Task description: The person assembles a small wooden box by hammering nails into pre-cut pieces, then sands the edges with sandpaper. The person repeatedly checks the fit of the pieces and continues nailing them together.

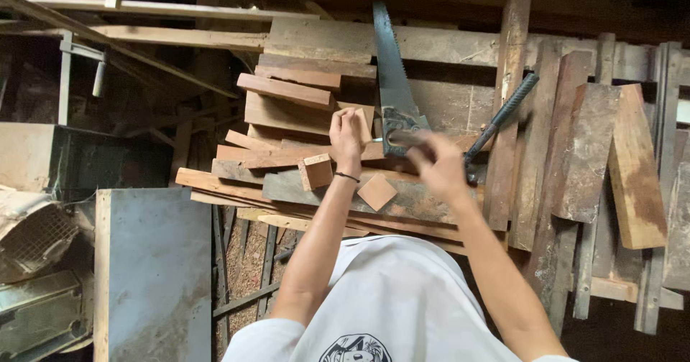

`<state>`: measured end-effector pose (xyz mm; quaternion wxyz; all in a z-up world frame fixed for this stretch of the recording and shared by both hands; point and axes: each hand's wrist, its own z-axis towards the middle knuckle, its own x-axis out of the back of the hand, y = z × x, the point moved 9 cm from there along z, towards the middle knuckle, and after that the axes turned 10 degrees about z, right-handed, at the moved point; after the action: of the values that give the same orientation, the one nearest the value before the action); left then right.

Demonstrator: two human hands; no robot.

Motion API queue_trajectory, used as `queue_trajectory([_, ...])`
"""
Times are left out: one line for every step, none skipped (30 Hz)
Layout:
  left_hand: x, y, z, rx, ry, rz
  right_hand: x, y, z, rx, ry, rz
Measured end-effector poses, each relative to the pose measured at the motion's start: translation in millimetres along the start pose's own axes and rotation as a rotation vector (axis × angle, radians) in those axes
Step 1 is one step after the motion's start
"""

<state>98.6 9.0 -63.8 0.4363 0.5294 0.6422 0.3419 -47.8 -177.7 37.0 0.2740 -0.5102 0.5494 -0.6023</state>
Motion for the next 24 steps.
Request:
queue_trajectory([5,7,-2,-0.062,0.008,0.112,14,19,14,-0.017,0.088,-0.076])
queue_trajectory([9,13,-7,-0.119,0.015,0.226,29,38,27,-0.037,0.176,-0.153])
queue_trajectory([12,19,-12,-0.175,0.021,0.34,39,46,43,0.058,0.221,-0.291])
queue_trajectory([14,20,-19,-0.206,-0.012,0.331,44,55,53,0.154,0.258,-0.425])
queue_trajectory([15,20,-26,-0.237,-0.044,0.321,48,73,58,0.151,0.265,-0.365])
queue_trajectory([14,21,-29,-0.275,-0.078,0.306,51,85,65,0.155,0.274,-0.306])
queue_trajectory([18,7,-28,-0.146,-0.083,0.321,54,94,69,0.158,0.284,-0.247])
queue_trajectory([24,-10,-30,-0.014,-0.086,0.333,53,99,72,0.15,0.256,-0.269])
queue_trajectory([30,-27,-32,0.118,-0.088,0.343,51,99,72,0.142,0.229,-0.291])
queue_trajectory([29,-29,-32,0.087,-0.128,0.279,47,94,70,0.135,0.206,-0.313])
queue_trajectory([29,-31,-32,0.055,-0.168,0.215,43,73,64,0.25,0.259,-0.477])
queue_trajectory([28,-35,-32,0.025,-0.211,0.153,35,50,54,0.363,0.316,-0.642])
queue_trajectory([31,-41,-31,0.029,-0.215,0.167,22,26,43,0.478,0.371,-0.806])
queue_trajectory([34,-46,-29,0.036,-0.219,0.181,11,28,47,0.311,0.234,-0.603])
queue_trajectory([36,-51,-28,0.043,-0.224,0.196,-4,31,47,0.144,0.098,-0.399])
queue_trajectory([35,-54,-29,0.035,-0.252,0.199,-23,34,43,-0.021,-0.036,-0.191])
queue_trajectory([34,-56,-30,0.026,-0.28,0.203,-44,35,35,-0.17,-0.177,-0.055])
queue_trajectory([32,-55,-31,0.014,-0.309,0.207,-67,35,25,-0.313,-0.317,0.084])
queue_trajectory([32,-43,-35,-0.13,-0.294,0.31,-80,27,20,-0.313,-0.357,0.102])
queue_trajectory([31,-29,-41,-0.275,-0.279,0.414,-92,22,15,-0.313,-0.399,0.119])
queue_trajectory([30,-14,-48,-0.42,-0.265,0.518,-100,19,12,-0.314,-0.441,0.137])
queue_trajectory([33,-7,-52,-0.426,-0.246,0.56,-107,13,11,-0.266,-0.46,0.258])
queue_trajectory([36,1,-55,-0.431,-0.227,0.603,-113,9,11,-0.217,-0.479,0.379])
queue_trajectory([39,10,-58,-0.436,-0.209,0.645,-115,6,11,-0.168,-0.494,0.5])
